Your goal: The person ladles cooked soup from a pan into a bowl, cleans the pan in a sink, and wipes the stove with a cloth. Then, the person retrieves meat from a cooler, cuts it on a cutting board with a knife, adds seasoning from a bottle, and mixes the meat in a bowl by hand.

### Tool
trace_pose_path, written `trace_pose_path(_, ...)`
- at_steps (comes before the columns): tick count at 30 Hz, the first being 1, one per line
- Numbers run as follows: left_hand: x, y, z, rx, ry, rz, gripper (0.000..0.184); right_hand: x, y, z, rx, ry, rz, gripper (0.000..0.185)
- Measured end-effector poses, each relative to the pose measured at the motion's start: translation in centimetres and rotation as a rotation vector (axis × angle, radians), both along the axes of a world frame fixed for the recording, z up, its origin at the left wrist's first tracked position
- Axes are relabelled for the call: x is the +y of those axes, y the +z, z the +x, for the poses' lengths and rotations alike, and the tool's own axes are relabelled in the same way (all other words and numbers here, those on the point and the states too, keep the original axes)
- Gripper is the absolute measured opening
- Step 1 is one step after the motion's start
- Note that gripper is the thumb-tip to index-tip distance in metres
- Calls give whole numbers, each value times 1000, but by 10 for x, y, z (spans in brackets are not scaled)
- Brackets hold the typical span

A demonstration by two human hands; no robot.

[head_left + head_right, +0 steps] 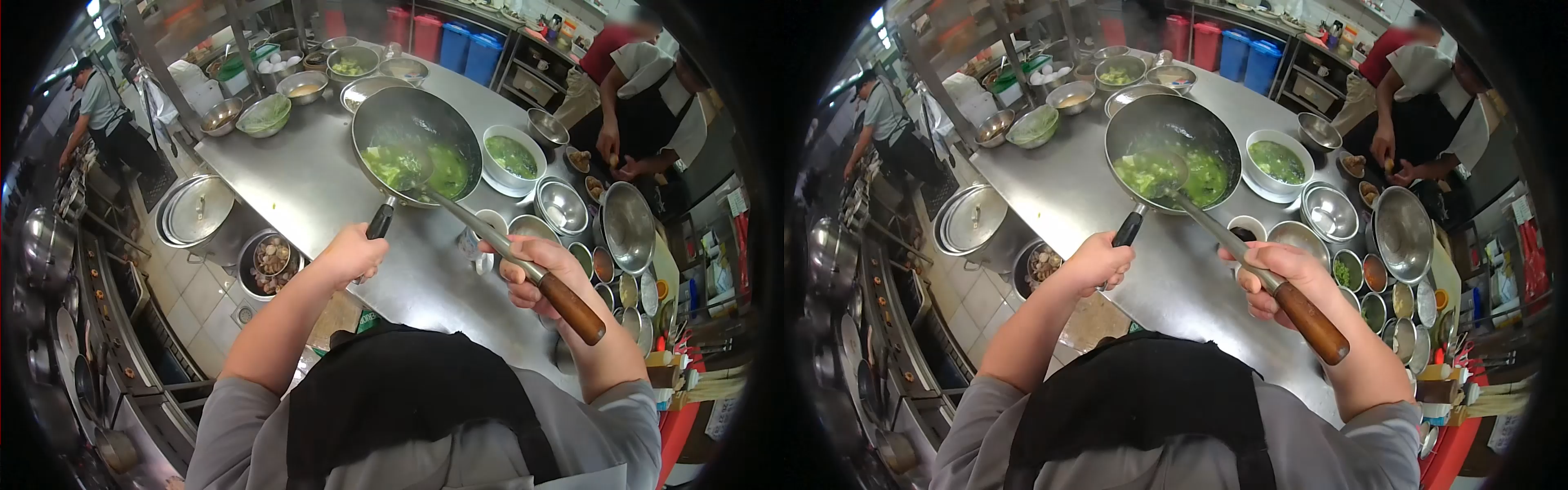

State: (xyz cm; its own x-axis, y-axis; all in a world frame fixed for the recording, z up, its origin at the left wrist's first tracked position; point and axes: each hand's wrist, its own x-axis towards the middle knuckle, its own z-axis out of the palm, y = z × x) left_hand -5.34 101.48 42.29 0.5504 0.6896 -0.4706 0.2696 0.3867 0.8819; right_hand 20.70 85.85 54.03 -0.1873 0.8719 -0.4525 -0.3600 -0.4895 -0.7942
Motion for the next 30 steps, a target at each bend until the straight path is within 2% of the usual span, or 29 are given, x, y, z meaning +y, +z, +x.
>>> trace_pose_path(8, 7, 10, 15, -60, -5, -26, 15, 2, 12, 9, 41, -87, 27, 41)
trace_pose_path(13, 15, 13, 29, -95, -27, -37, 15, -6, 27, 30, 80, -235, 75, 47)
trace_pose_path(16, 20, 10, 34, -91, -32, -51, 15, -10, 31, 57, 187, -177, 182, 51)
trace_pose_path(17, 20, 9, 35, -89, -31, -50, 15, -14, 36, 61, 147, -298, 152, 51)
trace_pose_path(25, 20, 14, 33, -45, -43, -14, 14, -18, 30, 123, -20, -356, 140, 40)
trace_pose_path(26, 21, 14, 33, -28, -44, -8, 14, -14, 23, 130, -77, -360, 119, 38)
trace_pose_path(27, 21, 14, 32, -19, -40, 1, 13, -11, 18, 131, -119, -420, 61, 44)
trace_pose_path(29, 20, 15, 30, 5, -28, 17, 13, -5, 8, 127, -362, -458, 59, 39)
trace_pose_path(30, 19, 16, 29, 12, -26, 26, 13, -4, 5, 123, -441, -460, 82, 31)
